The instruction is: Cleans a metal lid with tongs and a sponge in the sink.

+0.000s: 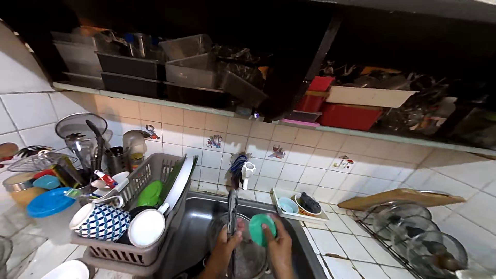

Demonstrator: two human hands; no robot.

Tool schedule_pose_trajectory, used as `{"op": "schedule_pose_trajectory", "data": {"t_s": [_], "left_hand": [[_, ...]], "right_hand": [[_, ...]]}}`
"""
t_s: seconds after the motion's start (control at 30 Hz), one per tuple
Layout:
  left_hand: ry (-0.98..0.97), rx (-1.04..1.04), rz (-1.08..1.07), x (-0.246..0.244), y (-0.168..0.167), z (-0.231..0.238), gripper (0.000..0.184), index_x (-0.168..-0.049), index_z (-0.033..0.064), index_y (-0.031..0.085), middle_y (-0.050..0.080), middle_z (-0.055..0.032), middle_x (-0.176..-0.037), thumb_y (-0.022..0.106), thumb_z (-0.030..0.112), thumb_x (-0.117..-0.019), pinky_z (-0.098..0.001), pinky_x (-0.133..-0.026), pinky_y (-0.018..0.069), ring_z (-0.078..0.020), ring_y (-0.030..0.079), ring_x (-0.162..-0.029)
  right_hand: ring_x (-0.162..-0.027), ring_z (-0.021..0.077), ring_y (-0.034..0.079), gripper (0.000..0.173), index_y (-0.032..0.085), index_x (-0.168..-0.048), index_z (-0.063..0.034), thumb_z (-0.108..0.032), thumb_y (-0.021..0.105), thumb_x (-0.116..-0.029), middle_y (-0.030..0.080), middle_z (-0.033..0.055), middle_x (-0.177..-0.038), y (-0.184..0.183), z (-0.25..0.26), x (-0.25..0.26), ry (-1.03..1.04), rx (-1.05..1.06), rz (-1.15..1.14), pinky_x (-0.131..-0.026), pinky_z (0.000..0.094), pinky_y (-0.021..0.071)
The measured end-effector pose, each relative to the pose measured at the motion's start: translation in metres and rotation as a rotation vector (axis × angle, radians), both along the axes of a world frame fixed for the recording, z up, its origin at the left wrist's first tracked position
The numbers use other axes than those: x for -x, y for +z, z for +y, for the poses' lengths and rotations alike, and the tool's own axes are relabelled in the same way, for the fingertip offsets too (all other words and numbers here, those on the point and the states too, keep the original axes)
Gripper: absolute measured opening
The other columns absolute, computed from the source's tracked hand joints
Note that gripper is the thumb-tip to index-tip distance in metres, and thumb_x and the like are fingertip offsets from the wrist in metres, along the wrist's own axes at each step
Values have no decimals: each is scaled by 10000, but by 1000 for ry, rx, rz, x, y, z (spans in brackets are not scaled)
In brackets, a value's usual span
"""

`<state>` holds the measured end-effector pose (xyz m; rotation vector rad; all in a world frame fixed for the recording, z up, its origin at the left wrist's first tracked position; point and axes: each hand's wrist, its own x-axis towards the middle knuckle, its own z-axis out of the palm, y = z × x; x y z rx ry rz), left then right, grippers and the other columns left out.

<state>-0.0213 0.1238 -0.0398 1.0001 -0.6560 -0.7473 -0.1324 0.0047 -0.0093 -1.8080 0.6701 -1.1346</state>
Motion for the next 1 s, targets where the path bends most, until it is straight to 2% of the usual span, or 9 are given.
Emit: {"op": "schedule_pose_trajectory", "data": {"t_s": [0.1, 0.17, 0.37, 0.5, 0.6, 0.77, 0.83, 0.93, 1.0], "left_hand": [[45, 144, 122, 8, 3, -16, 669, -1584, 18, 234, 524, -134, -1503, 392, 424, -1077, -384, -1088, 472, -204, 550, -1334], [15, 156, 260, -1, 16, -19, 674, -1584, 89, 295, 567, -134, -1474, 247, 538, -1084, -463, -995, 542, -273, 611, -1285], [42, 184, 368, -9, 29, -18, 426, -1461, 15, 399, 598, -133, -1431, 279, 258, -1133, -381, -1026, 522, -226, 622, -1261], [98, -6, 586, 24, 48, -17, 437, -1431, 24, 489, 629, -113, -1326, 282, 273, -1137, -352, -1046, 452, -180, 594, -1208], [59, 93, 494, 10, 13, -24, 501, -1427, -9, 502, 654, -142, -1355, 275, 328, -1135, -365, -1069, 490, -209, 626, -1253], [341, 178, 533, -19, 9, -32, 379, -1428, -47, 418, 622, -126, -1180, 390, 170, -1118, -284, -938, 537, -148, 647, -1021], [264, 122, 393, -7, 3, -34, 489, -1531, -38, 293, 590, -153, -1280, 431, 138, -1096, -297, -997, 501, -156, 617, -1102], [53, -71, 223, 4, -1, -33, 713, -1613, -6, 138, 494, -237, -1462, 546, 170, -1055, -386, -1078, 465, -236, 569, -1254], [76, -134, 328, 0, -2, -38, 612, -1560, 9, 269, 581, -192, -1242, 566, 160, -1046, -348, -872, 541, -187, 625, -974]], "right_hand": [[-1019, 325, 710, 370, 601, -1251, 145, 6, 609, -909, 674, 274, -1205, -17, 59, -13, 188, 251, 117, -886, 467, 587], [-1163, 368, 680, 341, 611, -1205, 173, -16, 549, -928, 596, 313, -1369, -34, 74, -18, 250, 444, 134, -996, 443, 555], [-1363, 419, 530, 369, 572, -1257, 198, -8, 543, -952, 486, 363, -1465, -41, 54, -13, 409, 463, 212, -1133, 465, 451], [-1423, 374, 436, 401, 525, -1301, 192, -50, 440, -993, 416, 352, -1523, -8, 48, -28, 364, 222, 194, -1190, 430, 328], [-1468, 424, 401, 424, 495, -1396, 157, -47, 415, -1034, 380, 328, -1569, -37, 48, -28, 351, 375, 239, -1218, 500, 344], [-1057, 353, 713, 284, 645, -1147, 125, 48, 602, -876, 664, 292, -1230, -59, 39, -11, 434, 489, 311, -897, 450, 593], [-724, 274, 673, 271, 630, -1091, 120, 7, 627, -844, 676, 208, -892, -49, 34, -13, 336, 385, 324, -663, 448, 577], [-663, 167, 619, 365, 563, -1202, 90, -107, 586, -896, 633, 132, -833, -41, 24, -13, 286, 150, 353, -618, 382, 552], [-668, 64, 581, 349, 542, -1195, 45, -126, 565, -892, 596, 44, -843, -42, 28, -8, 342, -5, 322, -609, 267, 521]]}}
